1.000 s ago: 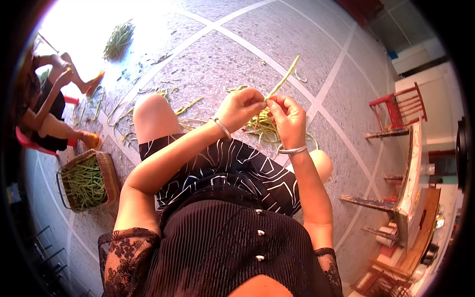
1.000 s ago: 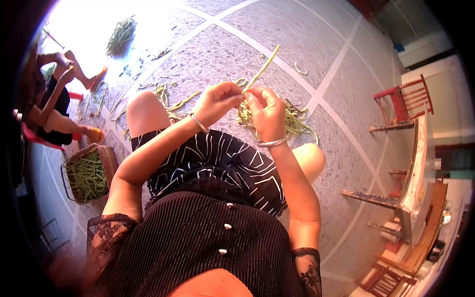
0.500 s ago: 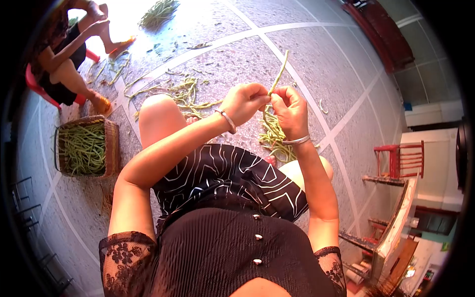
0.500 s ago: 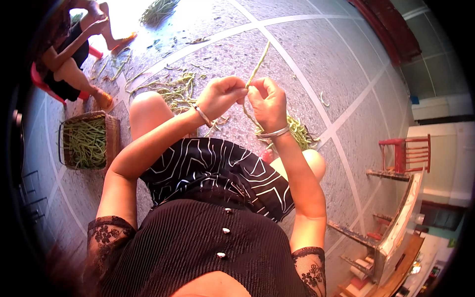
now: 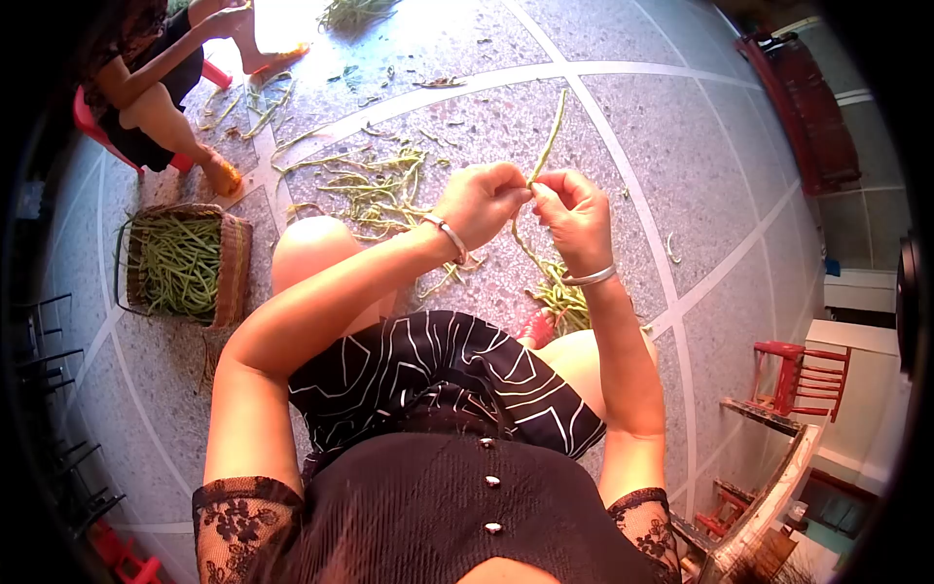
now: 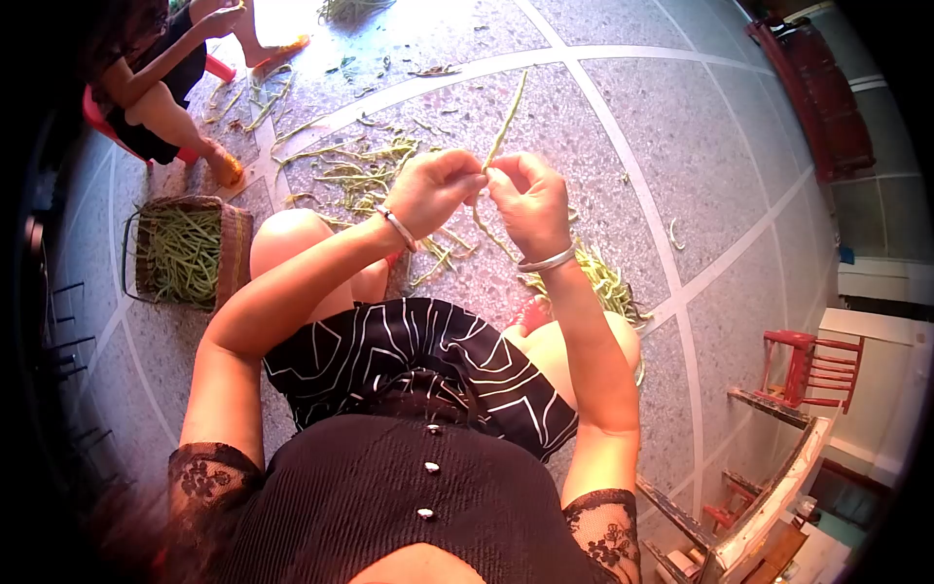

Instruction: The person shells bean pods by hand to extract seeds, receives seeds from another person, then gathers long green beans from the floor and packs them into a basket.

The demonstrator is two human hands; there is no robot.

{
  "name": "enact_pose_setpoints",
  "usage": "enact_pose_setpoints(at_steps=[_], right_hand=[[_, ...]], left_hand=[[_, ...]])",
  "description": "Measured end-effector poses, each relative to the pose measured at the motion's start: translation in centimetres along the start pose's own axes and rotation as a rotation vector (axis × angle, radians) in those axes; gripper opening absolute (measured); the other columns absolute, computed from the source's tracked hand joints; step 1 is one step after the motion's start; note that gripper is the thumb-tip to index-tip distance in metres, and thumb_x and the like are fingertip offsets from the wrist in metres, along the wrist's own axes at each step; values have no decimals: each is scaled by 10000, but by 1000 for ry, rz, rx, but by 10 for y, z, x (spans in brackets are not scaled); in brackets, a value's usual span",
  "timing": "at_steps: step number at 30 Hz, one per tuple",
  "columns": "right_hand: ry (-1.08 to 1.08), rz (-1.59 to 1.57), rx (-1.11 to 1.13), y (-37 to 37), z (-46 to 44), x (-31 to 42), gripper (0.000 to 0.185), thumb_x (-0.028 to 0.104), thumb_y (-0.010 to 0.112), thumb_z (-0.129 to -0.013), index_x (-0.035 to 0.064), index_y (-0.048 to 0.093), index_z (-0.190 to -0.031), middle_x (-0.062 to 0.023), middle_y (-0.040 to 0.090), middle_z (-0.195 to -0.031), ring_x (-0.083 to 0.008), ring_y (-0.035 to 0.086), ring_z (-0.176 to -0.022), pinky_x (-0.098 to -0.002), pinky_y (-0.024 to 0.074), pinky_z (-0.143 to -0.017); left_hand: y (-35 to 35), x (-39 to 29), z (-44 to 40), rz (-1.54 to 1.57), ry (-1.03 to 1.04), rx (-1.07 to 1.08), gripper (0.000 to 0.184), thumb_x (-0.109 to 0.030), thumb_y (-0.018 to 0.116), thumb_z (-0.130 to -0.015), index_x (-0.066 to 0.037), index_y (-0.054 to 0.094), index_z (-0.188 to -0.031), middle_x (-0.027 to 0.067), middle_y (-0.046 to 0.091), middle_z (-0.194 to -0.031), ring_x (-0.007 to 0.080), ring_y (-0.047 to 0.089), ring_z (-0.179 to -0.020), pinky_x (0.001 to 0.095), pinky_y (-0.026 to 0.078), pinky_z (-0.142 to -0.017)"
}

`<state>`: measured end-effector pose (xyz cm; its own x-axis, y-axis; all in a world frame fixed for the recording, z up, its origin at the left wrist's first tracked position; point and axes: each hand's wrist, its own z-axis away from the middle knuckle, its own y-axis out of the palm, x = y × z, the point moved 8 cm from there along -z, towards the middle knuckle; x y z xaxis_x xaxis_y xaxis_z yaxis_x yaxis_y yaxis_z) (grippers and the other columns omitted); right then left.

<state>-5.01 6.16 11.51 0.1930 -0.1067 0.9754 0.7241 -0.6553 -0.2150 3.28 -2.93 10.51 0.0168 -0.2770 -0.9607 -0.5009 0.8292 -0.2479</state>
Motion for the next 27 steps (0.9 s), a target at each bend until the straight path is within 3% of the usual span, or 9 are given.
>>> enact_pose_setpoints(at_steps=[7,8,11,15,27], right_hand=[[-41,-2,-47,-3,-16,-23,56,47,527,-804,3,547,-832,12,555,-724,-32,491,-631,-178,403,-551],[-9,-13,-60,-8,-17,-19,61,53,545,-765,-1,545,-795,-25,582,-693,-61,537,-653,-216,440,-586],[48,-146,-48,-12,-21,-22,56,46,530,-788,-1,540,-816,-25,584,-713,-60,538,-660,-210,439,-581],[89,-54,18,-14,-21,-19,66,61,534,-813,-1,534,-835,-24,581,-759,-61,541,-691,-203,439,-608],[107,-68,68,-14,-26,-43,71,91,544,-800,20,538,-801,-9,564,-725,-59,519,-657,-210,428,-600]], left_hand=[[13,21,-18,77,-29,23,101,-83,567,-792,14,581,-814,21,566,-642,77,525,-586,217,425,-532],[17,26,-20,193,-84,30,125,-123,557,-814,-2,587,-823,5,560,-647,57,495,-567,191,395,-506],[27,32,-23,458,-328,135,156,-180,547,-834,-31,591,-834,-13,549,-651,24,450,-544,159,344,-473],[38,37,-26,685,-406,189,192,-257,574,-824,-67,553,-843,-36,524,-654,-2,418,-530,129,294,-439],[30,42,-32,428,-333,249,182,-239,564,-813,-58,565,-827,-12,549,-667,12,423,-529,157,311,-445]])
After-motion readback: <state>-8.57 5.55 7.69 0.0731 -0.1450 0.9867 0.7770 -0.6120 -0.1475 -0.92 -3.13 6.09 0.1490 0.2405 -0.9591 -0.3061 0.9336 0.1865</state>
